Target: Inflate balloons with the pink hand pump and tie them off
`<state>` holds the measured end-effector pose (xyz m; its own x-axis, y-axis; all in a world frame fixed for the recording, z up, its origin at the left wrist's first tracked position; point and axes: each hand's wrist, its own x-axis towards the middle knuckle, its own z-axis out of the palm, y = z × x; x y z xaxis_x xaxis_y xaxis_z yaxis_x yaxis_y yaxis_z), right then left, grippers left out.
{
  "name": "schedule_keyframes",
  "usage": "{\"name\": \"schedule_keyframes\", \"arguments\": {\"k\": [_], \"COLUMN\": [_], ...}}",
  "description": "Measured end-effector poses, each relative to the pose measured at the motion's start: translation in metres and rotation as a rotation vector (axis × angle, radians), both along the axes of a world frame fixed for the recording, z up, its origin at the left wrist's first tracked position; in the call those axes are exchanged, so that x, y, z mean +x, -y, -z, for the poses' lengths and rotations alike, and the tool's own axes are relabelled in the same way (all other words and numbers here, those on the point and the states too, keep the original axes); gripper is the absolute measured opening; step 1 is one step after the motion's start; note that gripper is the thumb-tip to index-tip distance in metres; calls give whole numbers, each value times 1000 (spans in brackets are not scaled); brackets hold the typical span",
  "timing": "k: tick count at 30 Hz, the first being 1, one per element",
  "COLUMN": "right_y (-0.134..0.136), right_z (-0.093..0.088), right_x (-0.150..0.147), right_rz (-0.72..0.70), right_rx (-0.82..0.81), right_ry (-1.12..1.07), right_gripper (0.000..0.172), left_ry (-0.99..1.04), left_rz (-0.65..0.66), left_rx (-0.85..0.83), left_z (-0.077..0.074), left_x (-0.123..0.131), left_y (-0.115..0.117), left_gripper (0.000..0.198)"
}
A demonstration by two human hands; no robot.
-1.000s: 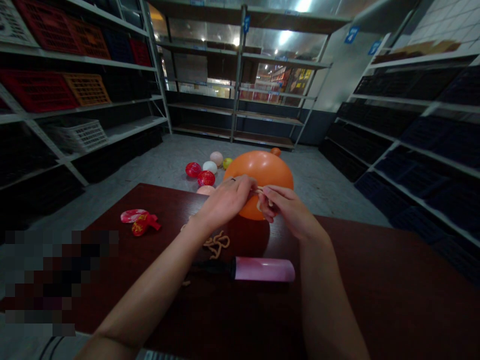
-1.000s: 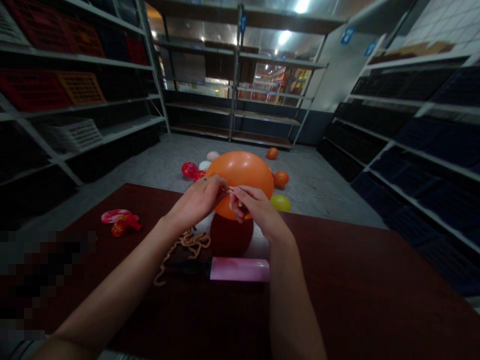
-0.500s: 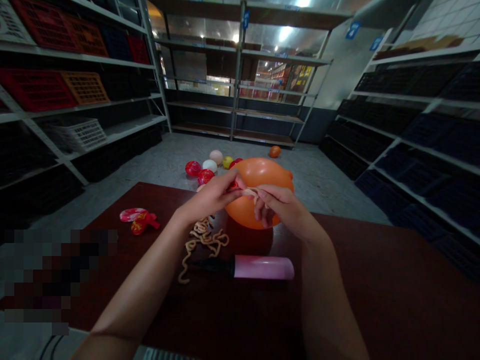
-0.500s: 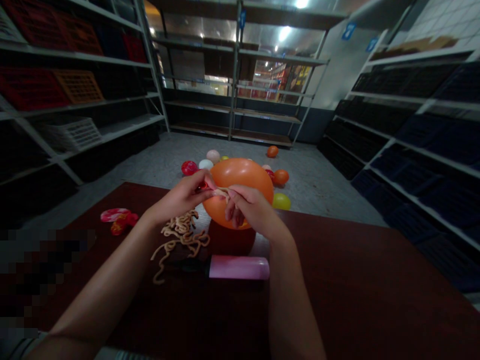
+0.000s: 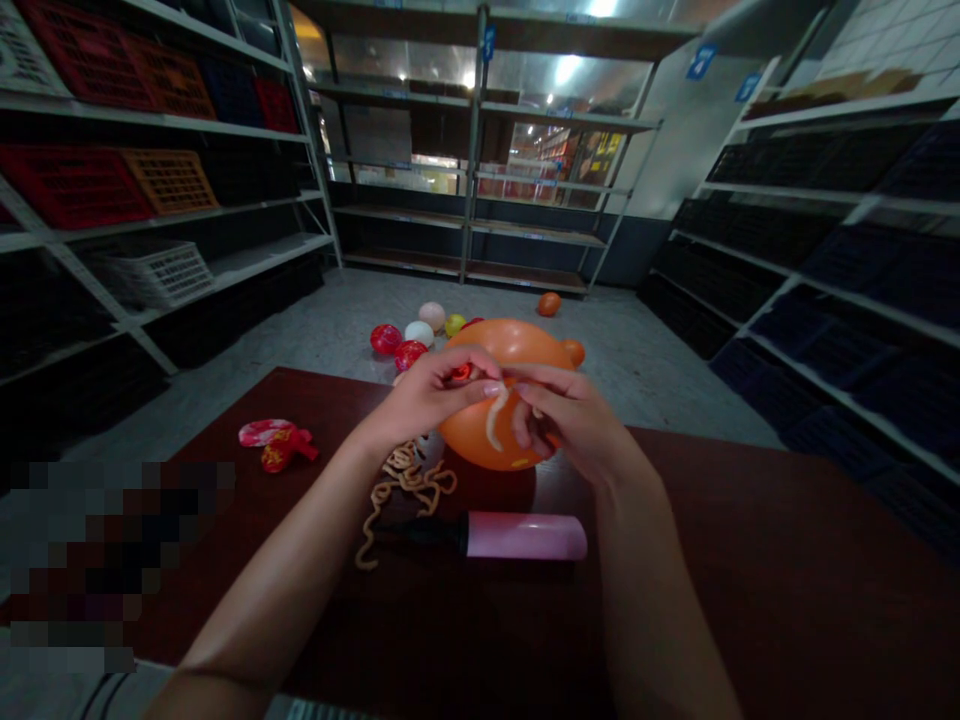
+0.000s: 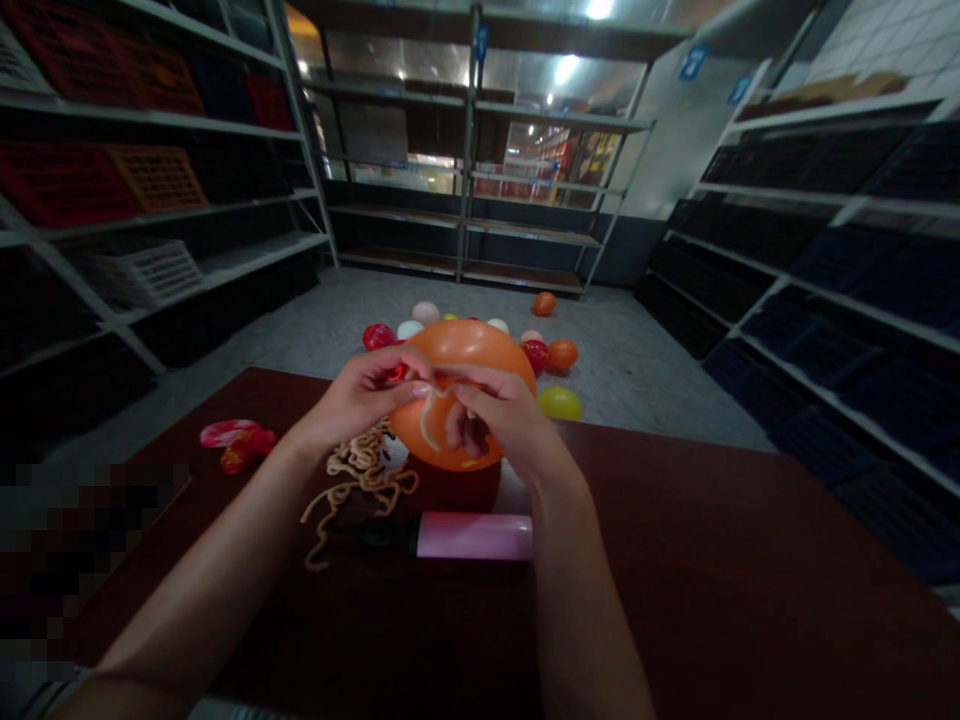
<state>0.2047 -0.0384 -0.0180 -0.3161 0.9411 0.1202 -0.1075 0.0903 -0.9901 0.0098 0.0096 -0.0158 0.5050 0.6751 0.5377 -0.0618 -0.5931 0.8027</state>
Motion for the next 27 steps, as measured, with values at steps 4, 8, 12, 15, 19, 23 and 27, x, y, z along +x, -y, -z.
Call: {"name": "schedule_keyframes", "arguments": {"k": [4, 8, 12, 15, 19, 23, 27], "right_y": [3, 6, 9, 8, 3, 3, 7], "right_z": [-4, -8, -9, -8, -5, -7, -12], "right_x": [-5, 0, 6, 5, -1, -7, -14], "right_rz": [-36, -50, -104, -97, 67, 58, 48], "right_rx": [6, 25, 45, 30, 2, 13, 81], "right_ry": [74, 178, 274, 160, -30, 15, 130], "right_gripper": [32, 20, 20, 22, 26, 30, 22], "left_ry": [93, 161, 196, 218, 212, 202, 201], "left_rz": [-49, -75, -122, -103, -59, -95, -168], "left_rx": [-23, -83, -161, -212, -220, -155, -110], "left_z": [6, 12, 12, 11, 9, 5, 3], "left_x": [11, 17, 16, 13, 10, 11, 16], "left_y": [0, -3, -5, -6, -3, 0, 2], "left_gripper": [27, 28, 33, 36, 38, 34, 28]}}
